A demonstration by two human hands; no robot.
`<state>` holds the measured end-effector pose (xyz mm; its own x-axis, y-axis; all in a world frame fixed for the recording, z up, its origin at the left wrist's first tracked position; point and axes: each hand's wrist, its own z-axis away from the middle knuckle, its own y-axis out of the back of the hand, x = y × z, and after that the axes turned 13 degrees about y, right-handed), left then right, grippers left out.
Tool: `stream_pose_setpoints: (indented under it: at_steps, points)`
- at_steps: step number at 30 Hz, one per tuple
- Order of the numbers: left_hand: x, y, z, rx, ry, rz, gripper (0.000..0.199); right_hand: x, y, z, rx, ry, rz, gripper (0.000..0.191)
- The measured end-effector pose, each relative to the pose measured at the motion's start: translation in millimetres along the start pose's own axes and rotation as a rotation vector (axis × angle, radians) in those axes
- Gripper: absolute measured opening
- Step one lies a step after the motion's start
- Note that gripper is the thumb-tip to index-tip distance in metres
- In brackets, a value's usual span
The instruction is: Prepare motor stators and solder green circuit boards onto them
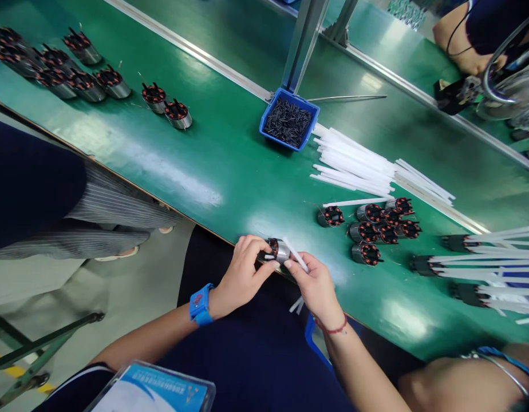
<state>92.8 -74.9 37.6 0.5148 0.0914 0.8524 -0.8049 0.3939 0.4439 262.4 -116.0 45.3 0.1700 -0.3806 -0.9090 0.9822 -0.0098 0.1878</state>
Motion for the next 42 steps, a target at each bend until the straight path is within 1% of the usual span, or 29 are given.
stream_pose_setpoints:
  at_steps: [2, 5, 8, 9, 10, 11, 14, 15, 16, 17, 20, 21, 22, 25, 27, 30, 32, 34, 35, 39, 42]
  points:
    - [0.6, 0.8, -2.2, -0.022, 0.037, -0.040, 0.007, -4.1, -1.1, 0.9, -0.030, 0.025, 0.029, 0.027]
    - [0.0, 1.2, -4.4, -0.028, 0.046, -0.035, 0.004, -8.9, 2.2, 1.8, -0.116, 0.062, 0.058, 0.031]
    - [-1.5, 2.7, -5.2, -0.045, 0.036, -0.017, 0.004, -7.6, 12.0, 1.9, -0.238, 0.060, 0.079, 0.034]
    - [-1.9, 3.8, -5.4, -0.054, 0.030, -0.012, 0.005, -5.7, 16.6, 1.7, -0.257, 0.063, 0.107, 0.036]
    - [-2.1, 5.3, -5.5, -0.066, 0.026, -0.009, 0.006, -3.3, 21.9, 1.6, -0.242, 0.084, 0.153, 0.038]
    - [-2.2, 7.0, -5.7, -0.080, 0.023, -0.009, 0.006, -0.9, 27.6, 1.6, -0.187, 0.117, 0.214, 0.039]
    - [-1.6, 12.7, -6.1, -0.125, 0.024, -0.017, 0.005, 3.2, 45.0, 3.1, 0.090, 0.206, 0.434, 0.043]
    - [-1.3, 14.3, -6.4, -0.138, 0.027, -0.019, 0.004, 2.7, 49.7, 4.4, 0.133, 0.210, 0.493, 0.044]
    - [-1.0, 15.5, -6.7, -0.147, 0.029, -0.023, 0.004, 1.4, 53.5, 6.2, 0.129, 0.204, 0.535, 0.045]
    - [-0.7, 16.3, -7.1, -0.151, 0.031, -0.028, 0.006, -0.5, 56.2, 8.3, 0.080, 0.201, 0.564, 0.043]
    - [-0.5, 16.9, -8.4, -0.152, 0.042, -0.054, 0.009, -6.3, 58.9, 14.5, -0.136, 0.245, 0.604, 0.031]
    - [-0.7, 16.7, -8.6, -0.152, 0.047, -0.063, 0.009, -7.5, 58.8, 15.7, -0.175, 0.266, 0.614, 0.029]
    - [-0.9, 16.5, -8.6, -0.151, 0.054, -0.071, 0.009, -8.2, 58.6, 16.3, -0.190, 0.285, 0.625, 0.028]
    - [-1.9, 15.5, -7.2, -0.137, 0.063, -0.089, 0.009, -8.9, 56.9, 13.2, -0.168, 0.310, 0.664, 0.028]
    - [-2.7, 15.0, -5.7, -0.121, 0.059, -0.105, 0.011, -10.3, 53.7, 6.7, -0.210, 0.312, 0.686, 0.029]
    - [-4.4, 15.7, -4.2, -0.111, 0.045, -0.107, 0.017, -14.3, 44.1, -7.3, -0.354, 0.350, 0.610, 0.029]
    - [-6.1, 17.3, -4.1, -0.135, 0.030, -0.091, 0.021, -15.9, 36.3, -16.8, -0.406, 0.388, 0.520, 0.028]
    - [-7.8, 19.3, -4.8, -0.173, 0.016, -0.079, 0.025, -15.1, 29.7, -24.1, -0.402, 0.389, 0.438, 0.028]
    - [-8.4, 20.0, -5.3, -0.184, 0.012, -0.079, 0.027, -13.8, 27.1, -26.8, -0.389, 0.368, 0.396, 0.028]
    - [-9.1, 19.6, -7.8, -0.167, -0.010, -0.121, 0.027, -8.9, 21.5, -30.6, -0.346, 0.237, 0.247, 0.028]
    - [-9.7, 17.5, -8.8, -0.154, -0.041, -0.138, 0.022, -9.6, 18.9, -28.6, -0.367, 0.208, 0.182, 0.029]
